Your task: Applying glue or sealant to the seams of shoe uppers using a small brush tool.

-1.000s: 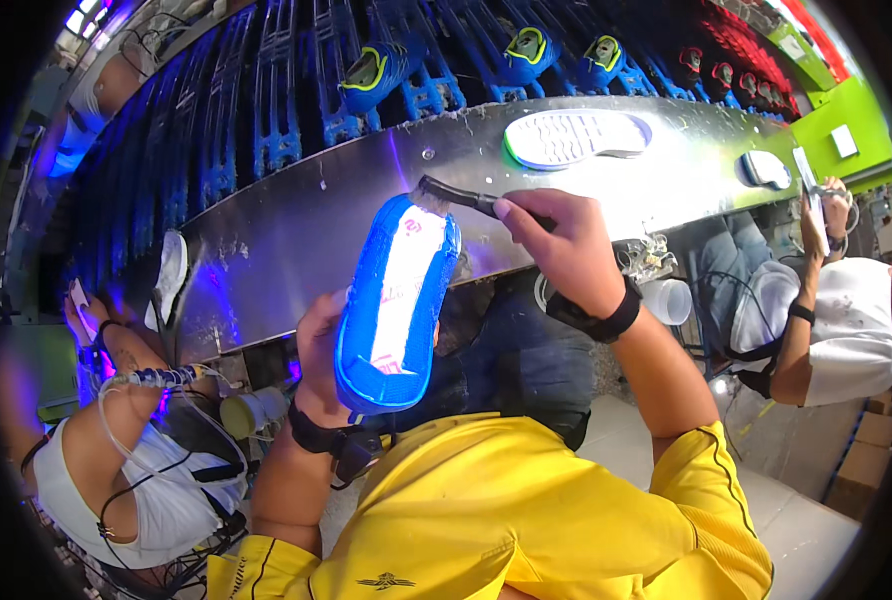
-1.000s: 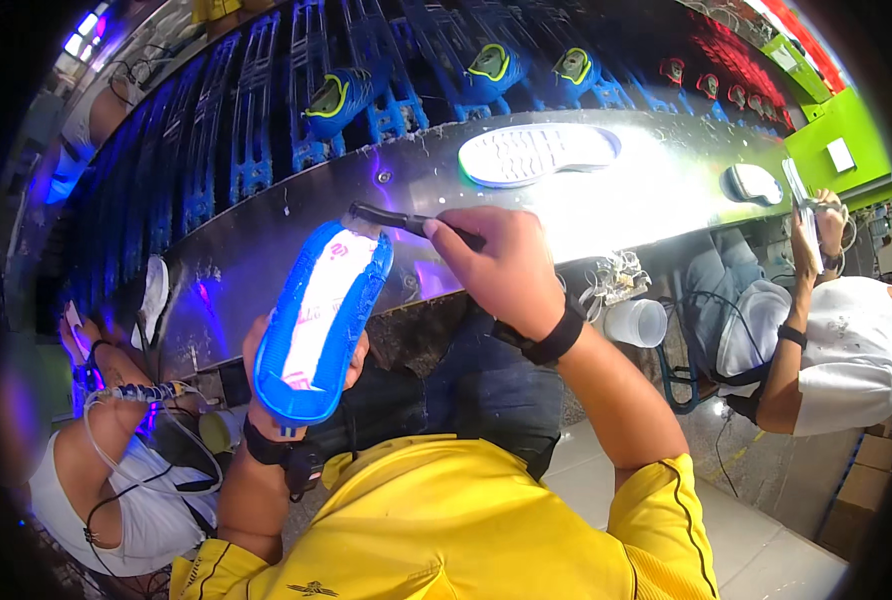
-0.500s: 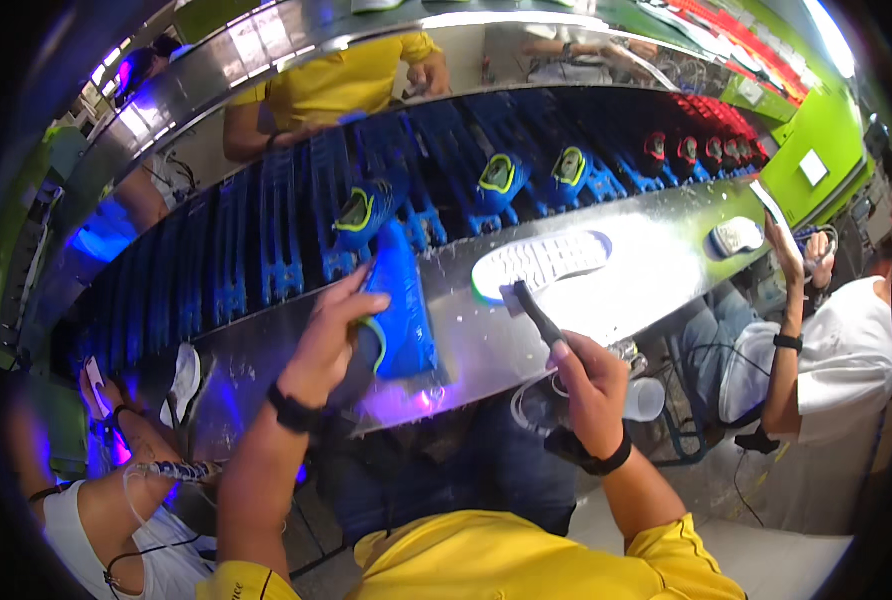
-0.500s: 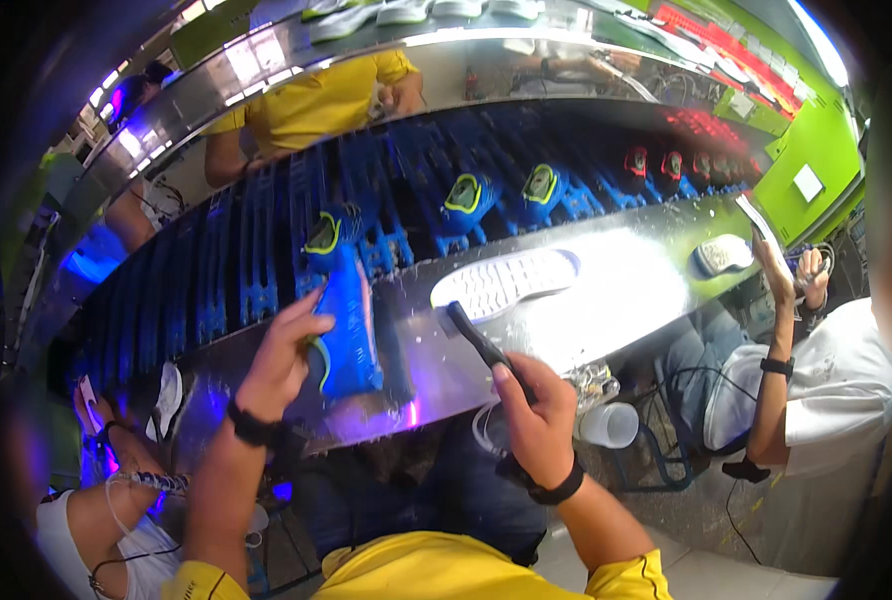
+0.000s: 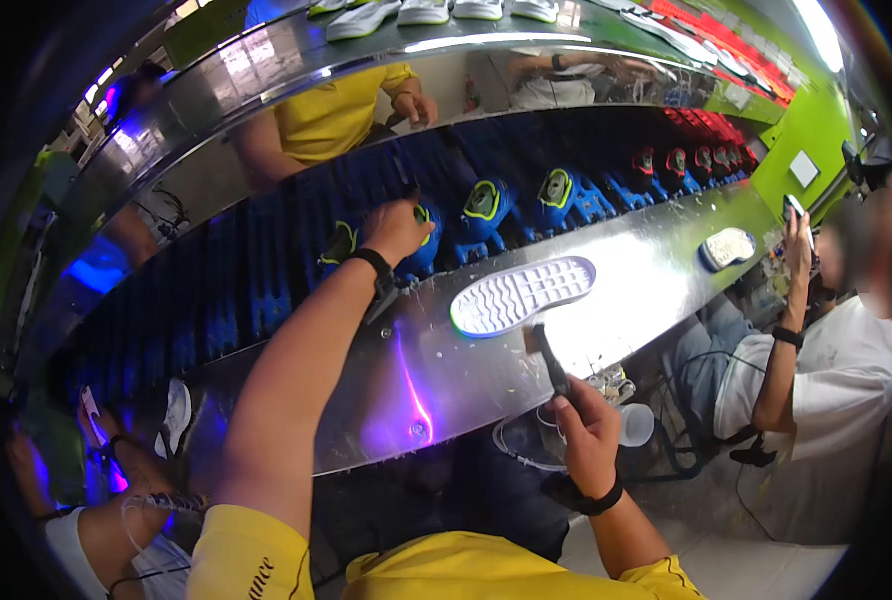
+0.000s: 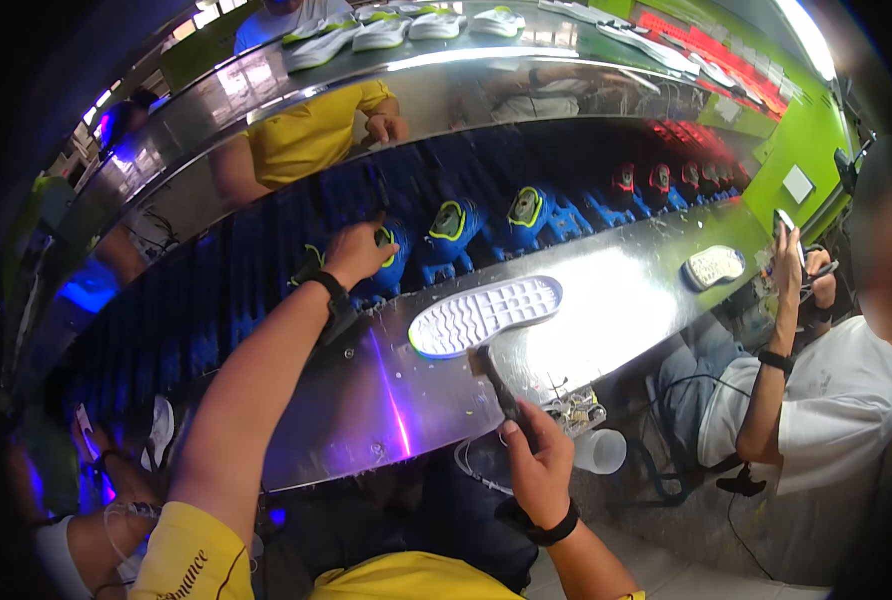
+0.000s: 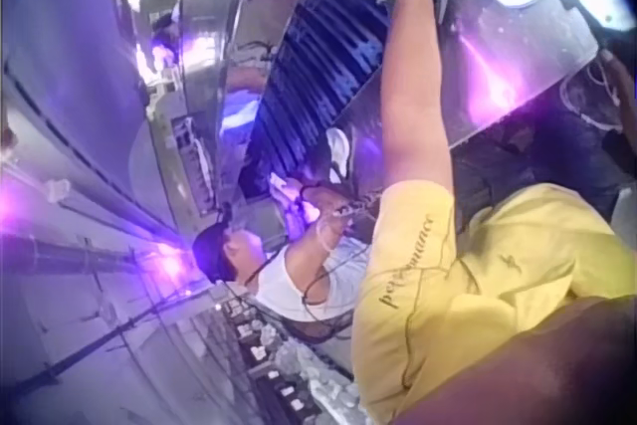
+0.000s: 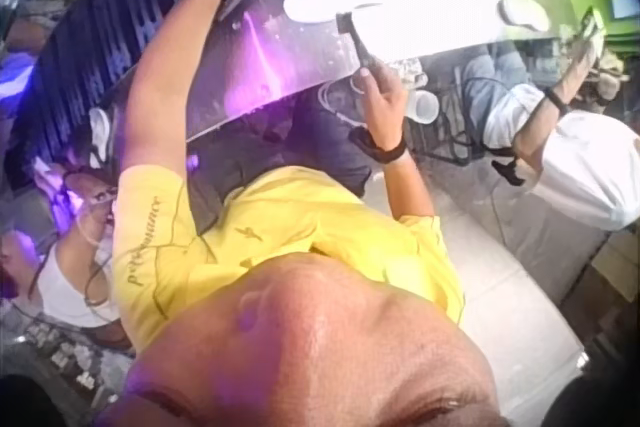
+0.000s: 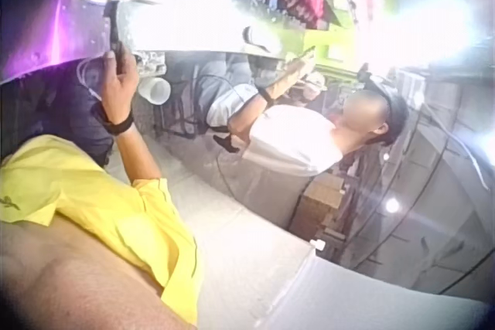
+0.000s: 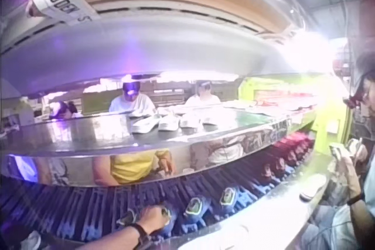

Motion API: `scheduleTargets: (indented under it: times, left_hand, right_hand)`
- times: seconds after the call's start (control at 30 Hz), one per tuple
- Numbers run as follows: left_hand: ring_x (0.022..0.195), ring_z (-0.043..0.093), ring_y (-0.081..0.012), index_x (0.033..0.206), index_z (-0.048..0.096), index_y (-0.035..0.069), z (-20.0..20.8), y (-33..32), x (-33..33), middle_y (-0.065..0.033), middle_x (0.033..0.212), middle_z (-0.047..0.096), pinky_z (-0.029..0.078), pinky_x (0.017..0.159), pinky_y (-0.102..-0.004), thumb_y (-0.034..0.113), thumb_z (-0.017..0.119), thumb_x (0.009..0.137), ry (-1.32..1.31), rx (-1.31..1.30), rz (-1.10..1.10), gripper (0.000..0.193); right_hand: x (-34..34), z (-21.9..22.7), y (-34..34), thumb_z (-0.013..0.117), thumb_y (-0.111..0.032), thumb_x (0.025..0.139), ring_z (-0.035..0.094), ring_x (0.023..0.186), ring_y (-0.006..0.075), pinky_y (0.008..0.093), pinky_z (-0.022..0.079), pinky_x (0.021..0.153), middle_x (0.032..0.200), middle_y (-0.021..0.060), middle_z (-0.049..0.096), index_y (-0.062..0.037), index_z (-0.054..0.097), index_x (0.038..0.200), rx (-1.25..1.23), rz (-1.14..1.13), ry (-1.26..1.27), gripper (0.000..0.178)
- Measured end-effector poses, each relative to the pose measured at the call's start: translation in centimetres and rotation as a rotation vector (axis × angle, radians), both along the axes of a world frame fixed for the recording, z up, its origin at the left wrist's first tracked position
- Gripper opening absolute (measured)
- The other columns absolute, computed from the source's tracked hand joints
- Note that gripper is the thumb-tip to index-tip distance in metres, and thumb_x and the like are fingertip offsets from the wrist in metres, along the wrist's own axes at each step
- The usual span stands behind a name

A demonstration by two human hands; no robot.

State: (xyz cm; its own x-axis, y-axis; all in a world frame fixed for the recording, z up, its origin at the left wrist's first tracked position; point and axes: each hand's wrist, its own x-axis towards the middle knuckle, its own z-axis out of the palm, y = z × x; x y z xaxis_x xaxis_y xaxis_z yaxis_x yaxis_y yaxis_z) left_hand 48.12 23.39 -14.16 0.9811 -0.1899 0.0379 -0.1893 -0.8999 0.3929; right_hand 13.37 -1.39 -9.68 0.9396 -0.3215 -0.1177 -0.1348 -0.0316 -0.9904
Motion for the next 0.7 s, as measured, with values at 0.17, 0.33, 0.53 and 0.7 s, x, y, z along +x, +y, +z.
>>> scheduleTargets:
  times: [0.17, 0.33, 0.53, 0.7]
  left_hand:
    - [0.133, 0.062, -0.0396, 0.146, 0.065, 0.006, 4.0, 5.1, -7.7, -0.0207, 0.136, 0.070, 0.049, 0.114, -0.0440, 0.024, 0.083, 0.087, -0.320, -0.080, -0.070, 0.064]
    - [0.140, 0.057, -0.0375, 0.142, 0.066, 0.004, 7.2, 11.4, -19.5, -0.0192, 0.143, 0.066, 0.044, 0.119, -0.0451, 0.010, 0.084, 0.084, -0.353, -0.137, -0.066, 0.061]
    - [0.131, 0.065, -0.0247, 0.142, 0.065, 0.000, 6.3, 19.1, -32.7, -0.0154, 0.137, 0.071, 0.046, 0.117, -0.0423, 0.004, 0.077, 0.092, 0.012, -0.436, 0.329, 0.051]
    - [0.127, 0.067, -0.0233, 0.141, 0.063, -0.006, 9.3, 15.5, -36.9, -0.0173, 0.133, 0.072, 0.051, 0.112, -0.0390, 0.001, 0.072, 0.095, 0.227, -0.766, 0.378, 0.047]
  right_hand:
    - [2.1, -0.7, -0.3, 0.061, 0.002, 0.105, 0.070, 0.099, 0.0136, 0.0278, 0.055, 0.088, 0.109, 0.0090, 0.074, 0.0055, 0.060, 0.144, 0.041, 0.028, -0.057, 0.039]
    - [4.1, 0.2, -1.1, 0.065, 0.003, 0.102, 0.073, 0.098, 0.0151, 0.0286, 0.056, 0.089, 0.112, 0.0144, 0.079, 0.0010, 0.059, 0.147, -0.150, 0.024, -0.147, 0.045]
    - [5.5, 1.9, -0.5, 0.068, 0.001, 0.103, 0.073, 0.112, 0.0213, 0.0321, 0.057, 0.098, 0.123, 0.0193, 0.075, 0.0075, 0.055, 0.145, 0.186, 0.087, -0.169, 0.045]
    - [4.1, 5.7, 1.3, 0.064, -0.010, 0.106, 0.072, 0.118, 0.0266, 0.0342, 0.052, 0.108, 0.125, 0.0201, 0.073, 0.0098, 0.058, 0.137, 0.628, 0.210, 0.159, 0.037]
